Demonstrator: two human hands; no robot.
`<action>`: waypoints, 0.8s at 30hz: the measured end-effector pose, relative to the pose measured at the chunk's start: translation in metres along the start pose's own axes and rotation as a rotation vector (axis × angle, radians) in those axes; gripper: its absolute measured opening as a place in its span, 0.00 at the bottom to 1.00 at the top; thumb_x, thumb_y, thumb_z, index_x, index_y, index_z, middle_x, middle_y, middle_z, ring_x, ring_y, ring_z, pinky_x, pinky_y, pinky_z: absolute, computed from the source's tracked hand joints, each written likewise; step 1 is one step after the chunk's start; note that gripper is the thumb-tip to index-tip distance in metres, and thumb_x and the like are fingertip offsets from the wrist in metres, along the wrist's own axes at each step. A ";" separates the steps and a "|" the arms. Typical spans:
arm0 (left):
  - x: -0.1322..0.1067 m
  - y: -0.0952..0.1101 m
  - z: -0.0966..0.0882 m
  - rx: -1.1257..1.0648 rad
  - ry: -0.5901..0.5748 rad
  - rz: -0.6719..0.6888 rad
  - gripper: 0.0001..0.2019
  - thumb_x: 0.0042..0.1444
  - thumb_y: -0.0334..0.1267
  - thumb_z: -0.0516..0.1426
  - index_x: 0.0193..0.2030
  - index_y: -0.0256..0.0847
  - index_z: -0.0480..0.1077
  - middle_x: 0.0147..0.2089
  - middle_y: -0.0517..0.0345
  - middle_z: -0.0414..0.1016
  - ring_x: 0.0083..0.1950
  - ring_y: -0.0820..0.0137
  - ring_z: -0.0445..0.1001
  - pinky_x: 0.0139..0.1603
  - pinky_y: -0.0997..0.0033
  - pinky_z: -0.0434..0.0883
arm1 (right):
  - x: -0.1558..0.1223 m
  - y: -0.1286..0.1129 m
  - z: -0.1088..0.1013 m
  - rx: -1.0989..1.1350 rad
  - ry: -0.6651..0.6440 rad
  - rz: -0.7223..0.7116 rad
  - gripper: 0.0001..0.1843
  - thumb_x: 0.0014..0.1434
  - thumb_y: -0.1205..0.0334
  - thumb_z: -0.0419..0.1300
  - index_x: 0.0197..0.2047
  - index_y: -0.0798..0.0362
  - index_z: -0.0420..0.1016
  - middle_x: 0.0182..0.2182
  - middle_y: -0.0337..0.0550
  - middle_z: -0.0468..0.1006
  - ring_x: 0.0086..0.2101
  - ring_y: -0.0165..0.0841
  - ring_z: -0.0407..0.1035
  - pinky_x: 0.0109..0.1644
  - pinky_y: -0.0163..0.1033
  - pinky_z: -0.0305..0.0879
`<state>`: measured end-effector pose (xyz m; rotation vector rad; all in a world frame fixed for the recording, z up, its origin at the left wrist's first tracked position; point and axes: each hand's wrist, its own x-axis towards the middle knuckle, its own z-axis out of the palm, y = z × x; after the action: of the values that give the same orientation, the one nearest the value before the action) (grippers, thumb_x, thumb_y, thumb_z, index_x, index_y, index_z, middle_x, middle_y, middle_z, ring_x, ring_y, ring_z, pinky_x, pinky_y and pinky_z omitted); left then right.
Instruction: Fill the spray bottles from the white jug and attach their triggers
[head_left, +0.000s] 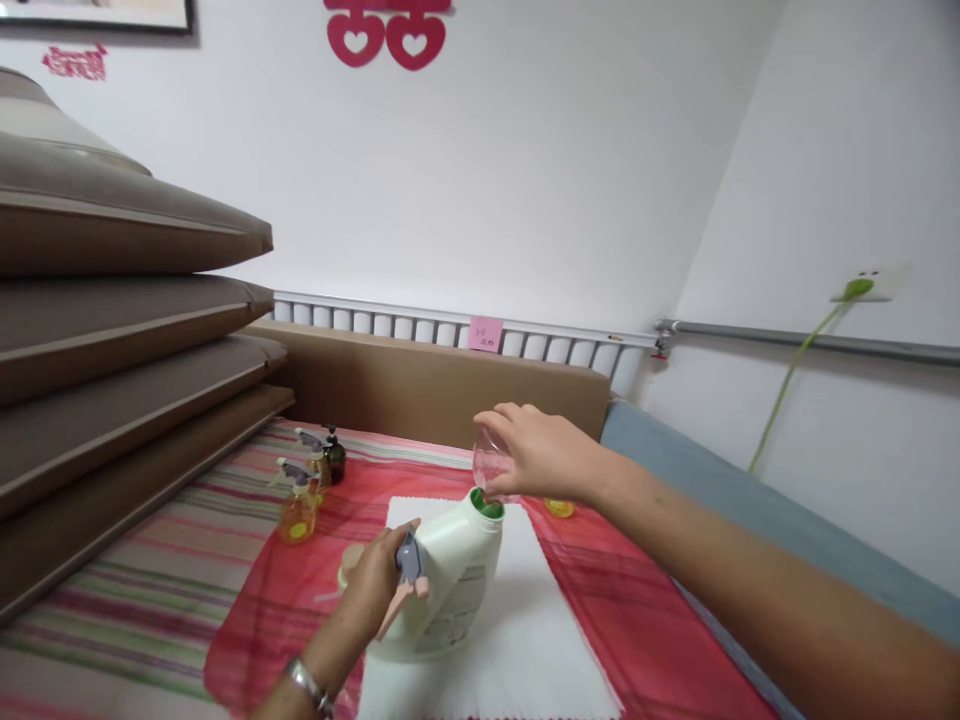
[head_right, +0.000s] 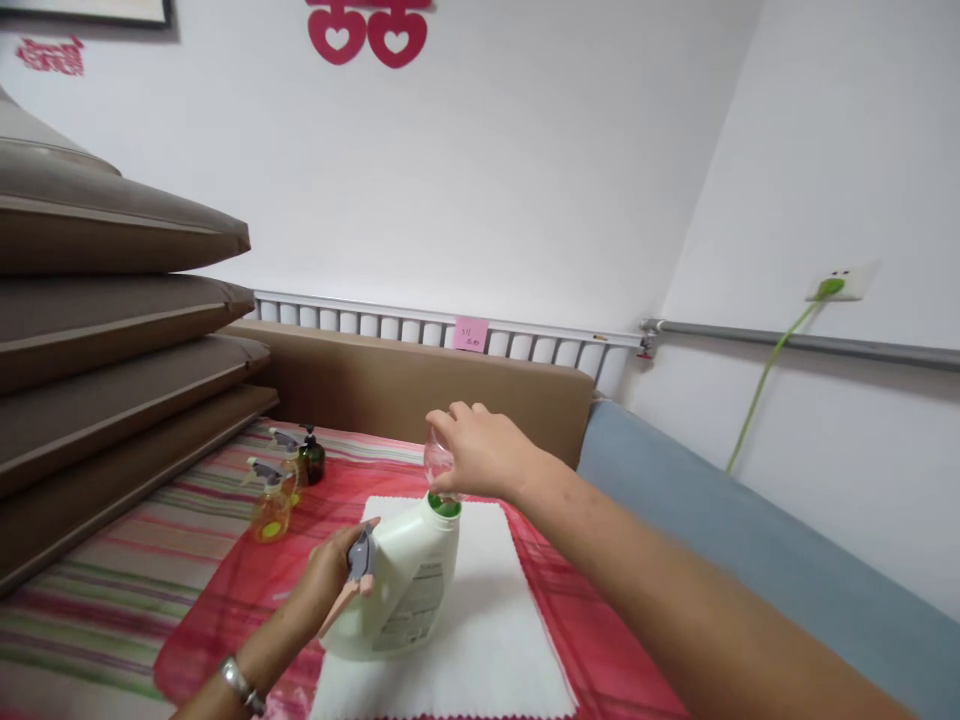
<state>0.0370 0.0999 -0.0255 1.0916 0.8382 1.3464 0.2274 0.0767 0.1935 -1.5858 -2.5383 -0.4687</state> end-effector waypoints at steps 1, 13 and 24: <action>-0.001 -0.002 -0.003 -0.024 0.003 -0.006 0.18 0.43 0.39 0.59 0.42 0.36 0.75 0.23 0.59 0.71 0.25 0.69 0.67 0.25 0.70 0.66 | 0.002 -0.004 -0.001 -0.005 0.002 -0.011 0.41 0.41 0.43 0.64 0.57 0.47 0.61 0.51 0.50 0.69 0.45 0.47 0.65 0.39 0.46 0.64; -0.001 -0.004 -0.017 -0.071 0.011 0.070 0.14 0.47 0.44 0.58 0.35 0.35 0.76 0.18 0.61 0.69 0.23 0.70 0.68 0.28 0.72 0.65 | 0.008 -0.007 -0.009 0.097 0.033 0.035 0.37 0.47 0.40 0.58 0.58 0.45 0.60 0.51 0.46 0.70 0.47 0.44 0.65 0.43 0.46 0.65; 0.007 -0.012 -0.033 0.023 -0.042 0.017 0.13 0.44 0.43 0.62 0.35 0.38 0.76 0.20 0.62 0.71 0.24 0.69 0.69 0.27 0.71 0.65 | -0.002 0.011 0.012 0.306 0.105 0.212 0.39 0.47 0.41 0.60 0.59 0.47 0.59 0.57 0.48 0.66 0.52 0.46 0.64 0.54 0.50 0.62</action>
<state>0.0106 0.1114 -0.0457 1.1433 0.8173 1.3263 0.2388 0.0833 0.1840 -1.6385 -2.2050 -0.1289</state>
